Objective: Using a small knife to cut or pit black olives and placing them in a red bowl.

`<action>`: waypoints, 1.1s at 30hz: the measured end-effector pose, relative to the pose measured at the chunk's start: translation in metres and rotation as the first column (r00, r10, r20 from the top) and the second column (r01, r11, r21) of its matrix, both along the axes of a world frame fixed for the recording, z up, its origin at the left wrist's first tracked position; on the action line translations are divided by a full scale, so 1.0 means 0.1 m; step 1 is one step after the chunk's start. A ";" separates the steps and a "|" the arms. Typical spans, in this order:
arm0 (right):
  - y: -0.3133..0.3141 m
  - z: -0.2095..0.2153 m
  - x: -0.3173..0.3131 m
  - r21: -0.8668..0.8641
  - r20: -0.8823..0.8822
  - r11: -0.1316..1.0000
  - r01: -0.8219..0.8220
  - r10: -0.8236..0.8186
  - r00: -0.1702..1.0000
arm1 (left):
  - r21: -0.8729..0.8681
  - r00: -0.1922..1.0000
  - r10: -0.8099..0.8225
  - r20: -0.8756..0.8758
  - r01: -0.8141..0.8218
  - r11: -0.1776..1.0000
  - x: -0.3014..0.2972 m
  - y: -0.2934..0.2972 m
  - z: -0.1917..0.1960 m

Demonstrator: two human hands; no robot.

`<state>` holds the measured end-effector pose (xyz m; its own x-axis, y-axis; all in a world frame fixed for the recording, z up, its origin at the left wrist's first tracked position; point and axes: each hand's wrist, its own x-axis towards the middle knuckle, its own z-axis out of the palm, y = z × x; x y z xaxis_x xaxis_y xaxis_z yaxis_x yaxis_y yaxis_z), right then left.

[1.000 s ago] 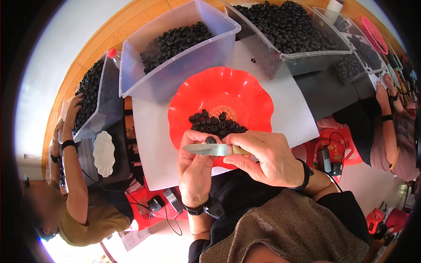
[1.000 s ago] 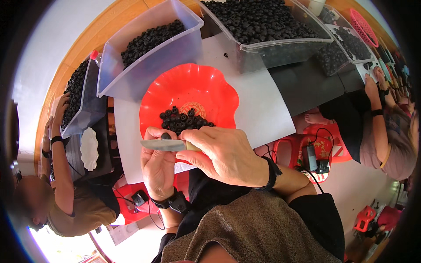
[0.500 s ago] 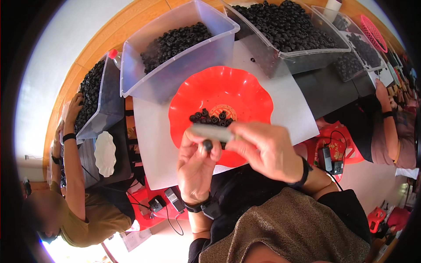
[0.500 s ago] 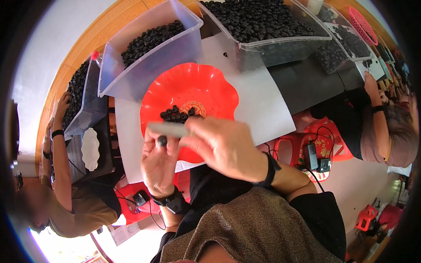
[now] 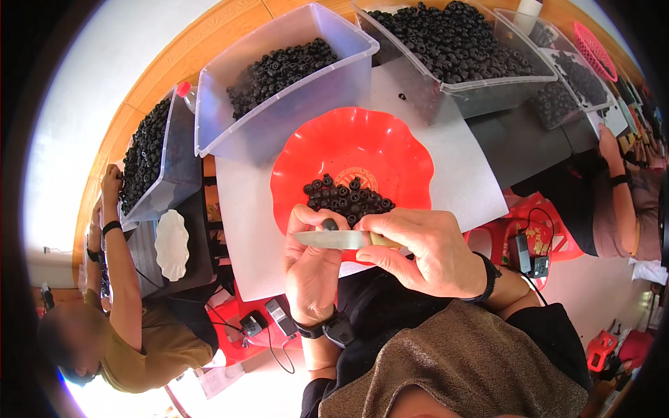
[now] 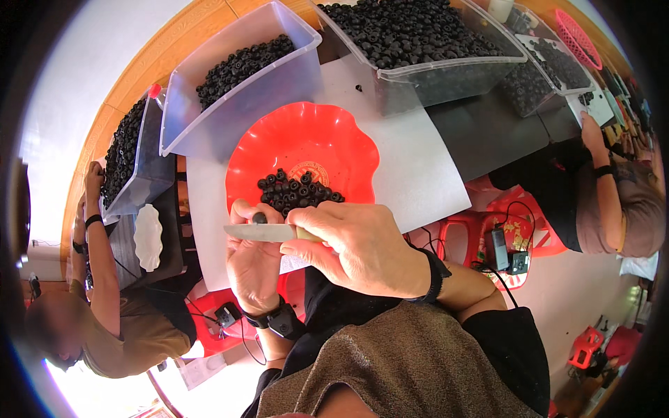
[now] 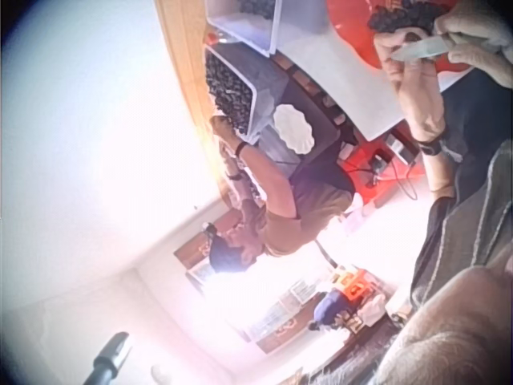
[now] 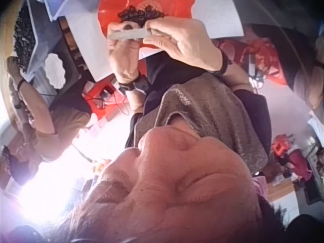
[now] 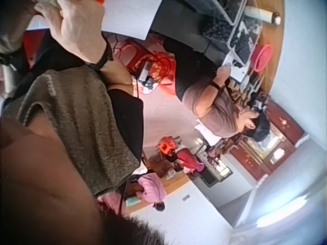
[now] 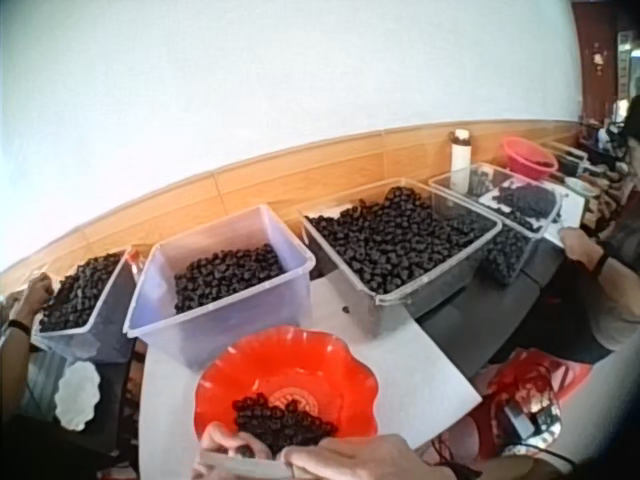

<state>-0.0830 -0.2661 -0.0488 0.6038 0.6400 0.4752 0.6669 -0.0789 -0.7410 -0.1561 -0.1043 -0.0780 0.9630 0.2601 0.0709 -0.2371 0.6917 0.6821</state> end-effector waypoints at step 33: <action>-0.07 -0.02 0.10 0.005 -0.113 0.994 0.111 -0.110 0.988 | 0.027 0.999 0.012 0.043 -0.013 1.000 -0.04 -0.04 0.02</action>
<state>-0.0726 -0.2729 -0.0512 0.7203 0.5617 0.4070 0.5671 -0.1390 -0.8118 -0.1601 -0.1086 -0.0755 0.9557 0.2691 0.1195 -0.2749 0.6699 0.6897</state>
